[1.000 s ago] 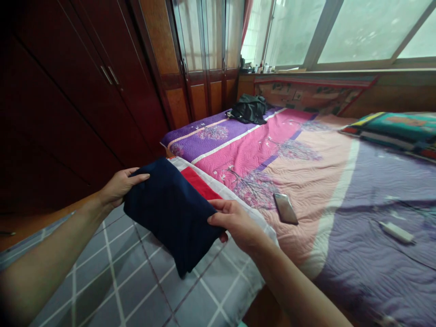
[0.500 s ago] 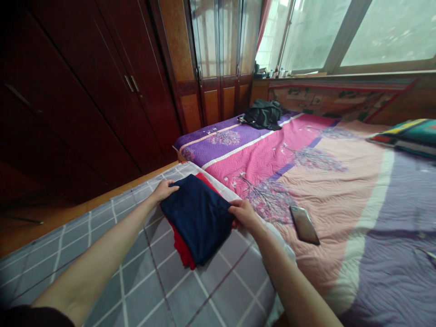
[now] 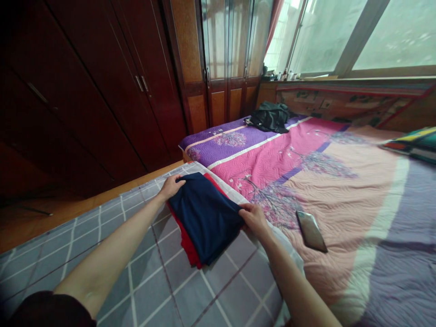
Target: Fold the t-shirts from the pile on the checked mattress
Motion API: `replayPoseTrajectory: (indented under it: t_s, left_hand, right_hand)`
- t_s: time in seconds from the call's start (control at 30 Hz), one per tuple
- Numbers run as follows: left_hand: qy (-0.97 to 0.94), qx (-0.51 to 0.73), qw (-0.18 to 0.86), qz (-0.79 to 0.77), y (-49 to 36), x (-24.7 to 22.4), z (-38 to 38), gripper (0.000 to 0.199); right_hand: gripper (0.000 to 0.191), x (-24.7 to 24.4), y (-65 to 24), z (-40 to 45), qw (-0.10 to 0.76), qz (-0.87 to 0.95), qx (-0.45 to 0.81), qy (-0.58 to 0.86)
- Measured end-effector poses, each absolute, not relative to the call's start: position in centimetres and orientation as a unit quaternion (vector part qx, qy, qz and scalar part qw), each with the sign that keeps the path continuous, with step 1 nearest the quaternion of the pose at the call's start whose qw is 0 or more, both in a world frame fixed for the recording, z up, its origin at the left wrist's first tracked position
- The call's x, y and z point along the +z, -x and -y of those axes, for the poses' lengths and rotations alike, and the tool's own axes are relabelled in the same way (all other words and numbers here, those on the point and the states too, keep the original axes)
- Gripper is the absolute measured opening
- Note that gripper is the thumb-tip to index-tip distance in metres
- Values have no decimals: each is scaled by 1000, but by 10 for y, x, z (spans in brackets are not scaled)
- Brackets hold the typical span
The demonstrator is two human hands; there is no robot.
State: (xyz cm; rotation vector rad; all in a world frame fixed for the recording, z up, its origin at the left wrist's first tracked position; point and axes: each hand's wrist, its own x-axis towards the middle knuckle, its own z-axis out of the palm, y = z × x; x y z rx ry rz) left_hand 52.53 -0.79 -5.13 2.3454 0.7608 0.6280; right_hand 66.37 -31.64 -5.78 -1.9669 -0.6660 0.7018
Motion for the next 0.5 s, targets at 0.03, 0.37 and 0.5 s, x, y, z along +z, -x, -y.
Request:
replayPoseTrajectory:
  t_s: [0.03,0.37,0.5]
  left_hand:
    - [-882,241,287,-286,-526,-52,9,18]
    - [-910,257,182,-269,-505,-45,67,44]
    - [-947,190,152,-209,-496,-53,109,61]
  right_hand:
    - [42,-58,-663,317,444,277,271,808]
    - [37,-24,-645,318,240,368,31,898]
    - [40,-2,-632,284,223,461,-21,859]
